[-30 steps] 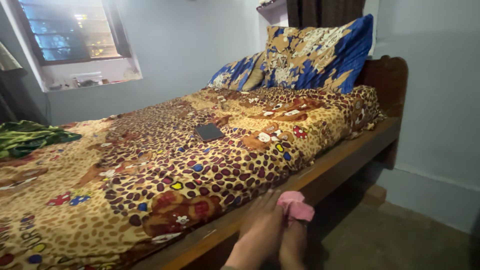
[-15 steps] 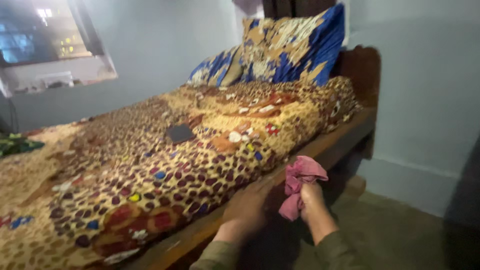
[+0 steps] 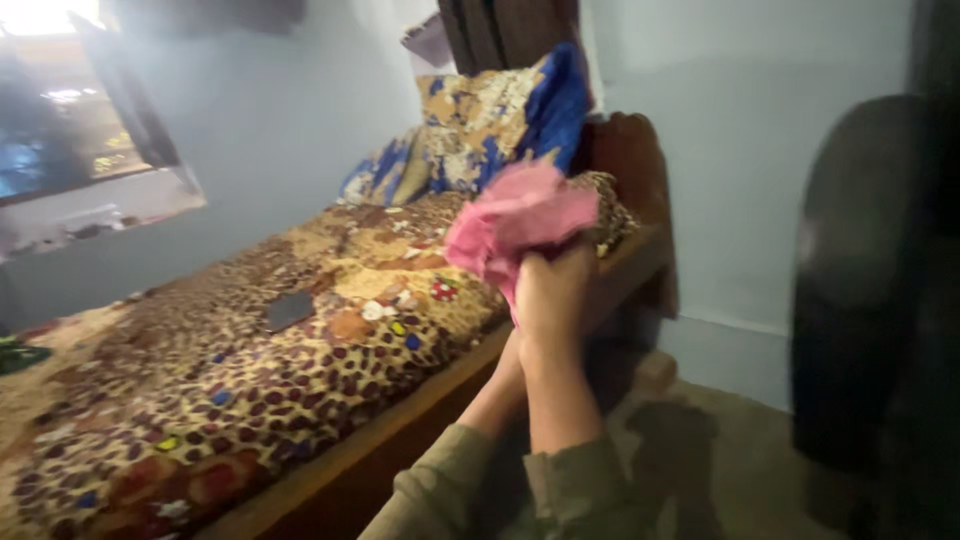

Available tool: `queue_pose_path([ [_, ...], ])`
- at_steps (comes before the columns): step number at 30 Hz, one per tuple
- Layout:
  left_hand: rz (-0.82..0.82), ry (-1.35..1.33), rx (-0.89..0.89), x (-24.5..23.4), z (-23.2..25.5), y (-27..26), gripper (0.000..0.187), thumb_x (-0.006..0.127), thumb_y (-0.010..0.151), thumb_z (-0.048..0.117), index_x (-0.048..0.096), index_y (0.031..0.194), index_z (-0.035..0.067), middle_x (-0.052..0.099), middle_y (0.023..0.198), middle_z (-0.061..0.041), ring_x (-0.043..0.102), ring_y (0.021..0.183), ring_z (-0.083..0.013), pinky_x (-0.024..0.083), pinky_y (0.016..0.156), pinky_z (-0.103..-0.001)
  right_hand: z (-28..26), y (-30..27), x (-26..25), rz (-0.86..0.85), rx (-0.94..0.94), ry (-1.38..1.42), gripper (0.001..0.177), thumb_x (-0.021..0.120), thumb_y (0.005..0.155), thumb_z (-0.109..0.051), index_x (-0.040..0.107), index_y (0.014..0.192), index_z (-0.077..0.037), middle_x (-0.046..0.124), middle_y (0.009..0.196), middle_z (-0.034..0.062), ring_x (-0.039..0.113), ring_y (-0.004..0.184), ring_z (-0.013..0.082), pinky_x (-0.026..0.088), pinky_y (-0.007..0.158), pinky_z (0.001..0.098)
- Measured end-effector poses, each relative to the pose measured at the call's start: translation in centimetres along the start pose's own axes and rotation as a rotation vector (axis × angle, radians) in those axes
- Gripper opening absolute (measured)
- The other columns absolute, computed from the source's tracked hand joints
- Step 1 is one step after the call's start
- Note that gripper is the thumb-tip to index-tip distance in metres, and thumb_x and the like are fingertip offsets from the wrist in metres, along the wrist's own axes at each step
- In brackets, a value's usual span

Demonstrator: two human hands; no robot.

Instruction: The person wipes the wooden frame of a bed and the armrests of a black office chair using a pink cloth. The cleaning action involves repetitive wiping motions along the edges of the bed and the surfaces of the chair.

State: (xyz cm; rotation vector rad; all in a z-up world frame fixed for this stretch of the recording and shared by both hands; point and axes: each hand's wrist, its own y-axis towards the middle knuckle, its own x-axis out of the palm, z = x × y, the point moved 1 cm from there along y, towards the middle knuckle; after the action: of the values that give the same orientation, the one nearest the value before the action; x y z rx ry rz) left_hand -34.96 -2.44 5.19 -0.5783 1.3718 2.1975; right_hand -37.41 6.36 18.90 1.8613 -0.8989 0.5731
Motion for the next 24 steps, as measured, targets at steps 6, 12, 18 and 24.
queue_pose_path([
  [6,0.128,-0.579,-0.092,8.1,10.4,2.3,0.045,0.071,0.084,0.032,0.066,0.119,0.005,0.074,0.109,-0.023,0.068,0.104,-0.0412,0.053,0.086,-0.048,-8.1,1.1,-1.8,-0.141,-0.506,-0.477,0.037,0.06,0.086,0.007,0.063,0.123,0.004,0.071,0.111,0.0164,0.066,0.104,0.0343,0.052,0.097,0.0393],
  [12,0.183,-1.07,-0.12,10.3,20.8,3.9,0.053,0.075,0.081,0.034,0.064,0.122,0.003,0.074,0.109,-0.023,0.069,0.103,-0.0395,0.054,0.086,-0.046,-15.8,2.8,-6.4,-0.224,-0.735,-0.69,0.044,0.07,0.082,0.001,0.061,0.125,0.0,0.068,0.121,0.0147,0.067,0.118,0.0331,0.049,0.106,0.0367],
  [18,0.163,-1.114,-0.164,8.8,26.1,3.1,0.062,0.078,0.078,0.037,0.062,0.125,0.001,0.073,0.108,-0.023,0.07,0.103,-0.0378,0.054,0.087,-0.044,-20.0,6.0,-11.7,-0.156,-1.126,-1.365,0.035,0.068,0.092,0.003,0.07,0.126,-0.003,0.068,0.126,0.0154,0.064,0.123,0.0375,0.045,0.119,0.0445],
  [24,0.137,-0.74,-0.347,5.1,25.4,4.0,0.056,0.088,0.064,0.032,0.062,0.105,0.003,0.073,0.093,-0.025,0.068,0.093,-0.047,0.053,0.077,-0.055,-21.7,5.6,-14.4,-0.108,-0.893,-1.704,0.039,0.067,0.089,-0.008,0.067,0.128,-0.008,0.068,0.121,0.0122,0.061,0.102,0.032,0.049,0.09,0.0401],
])
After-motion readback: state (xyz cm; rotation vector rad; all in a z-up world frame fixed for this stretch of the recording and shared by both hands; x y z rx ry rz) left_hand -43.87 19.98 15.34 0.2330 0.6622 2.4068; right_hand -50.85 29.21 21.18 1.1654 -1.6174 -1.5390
